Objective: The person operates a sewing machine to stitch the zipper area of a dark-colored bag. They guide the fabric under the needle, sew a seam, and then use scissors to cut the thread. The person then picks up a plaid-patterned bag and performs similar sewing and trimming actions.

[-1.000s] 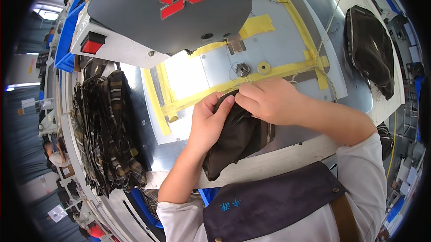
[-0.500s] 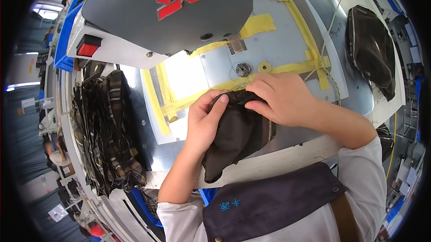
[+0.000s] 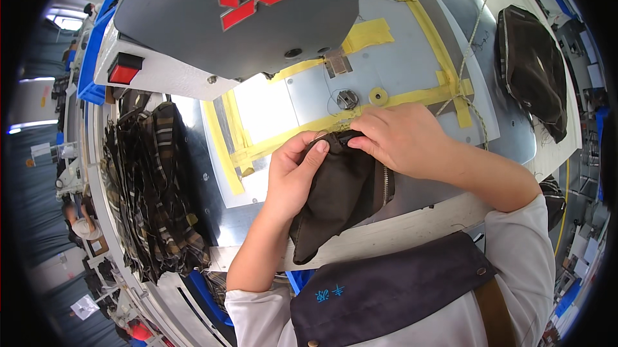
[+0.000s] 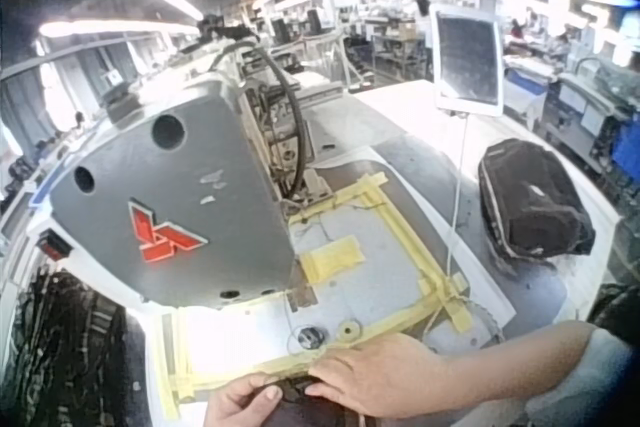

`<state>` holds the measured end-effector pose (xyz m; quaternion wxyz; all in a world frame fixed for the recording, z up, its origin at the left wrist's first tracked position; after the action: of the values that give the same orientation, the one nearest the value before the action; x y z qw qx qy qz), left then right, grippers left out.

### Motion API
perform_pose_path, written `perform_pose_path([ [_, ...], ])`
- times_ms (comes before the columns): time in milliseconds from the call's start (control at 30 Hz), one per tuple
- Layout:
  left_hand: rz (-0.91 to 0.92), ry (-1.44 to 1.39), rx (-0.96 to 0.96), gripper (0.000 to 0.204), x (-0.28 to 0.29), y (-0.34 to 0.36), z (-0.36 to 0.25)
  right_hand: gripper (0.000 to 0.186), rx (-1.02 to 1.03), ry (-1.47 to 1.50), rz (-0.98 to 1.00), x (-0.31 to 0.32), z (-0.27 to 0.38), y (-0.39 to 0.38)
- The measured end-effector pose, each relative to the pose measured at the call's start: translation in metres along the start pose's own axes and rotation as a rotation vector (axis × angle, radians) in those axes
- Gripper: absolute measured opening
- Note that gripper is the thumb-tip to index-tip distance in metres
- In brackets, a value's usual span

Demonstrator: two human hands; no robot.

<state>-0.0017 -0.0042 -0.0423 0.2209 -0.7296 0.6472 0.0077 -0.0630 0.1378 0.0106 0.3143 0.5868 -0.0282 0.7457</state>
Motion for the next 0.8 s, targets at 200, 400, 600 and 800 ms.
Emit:
perform_pose_path([
  [200,-0.027,0.056,-0.02,0.016,-0.0019,-0.0013,-0.0019,0.026,0.032,0.056,-0.039,-0.001,0.0003,-0.0002],
  [400,-0.034,0.137,-0.054,0.013,-0.0047,-0.0022,-0.0012,0.024,0.011,0.029,-0.053,-0.0058,0.0039,-0.0026],
  [600,-0.017,0.104,-0.087,0.012,-0.0074,-0.0037,-0.0025,0.022,-0.018,0.099,-0.036,-0.0051,0.0027,-0.0038],
  [800,-0.056,0.079,-0.106,0.013,-0.0038,-0.0042,-0.0018,0.021,-0.122,0.133,0.0,-0.0052,-0.0026,-0.0045],
])
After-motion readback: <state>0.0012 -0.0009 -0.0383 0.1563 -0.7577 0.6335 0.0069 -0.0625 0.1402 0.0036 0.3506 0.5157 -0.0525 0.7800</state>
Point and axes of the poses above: each hand's wrist, its own y-axis towards the middle knuckle, its own x-axis out of the back of the hand, z = x × y, the point moved 7 cm from there along y, towards the middle knuckle, and after that the axes turned 5 degrees about -y, right-handed, at the moved point
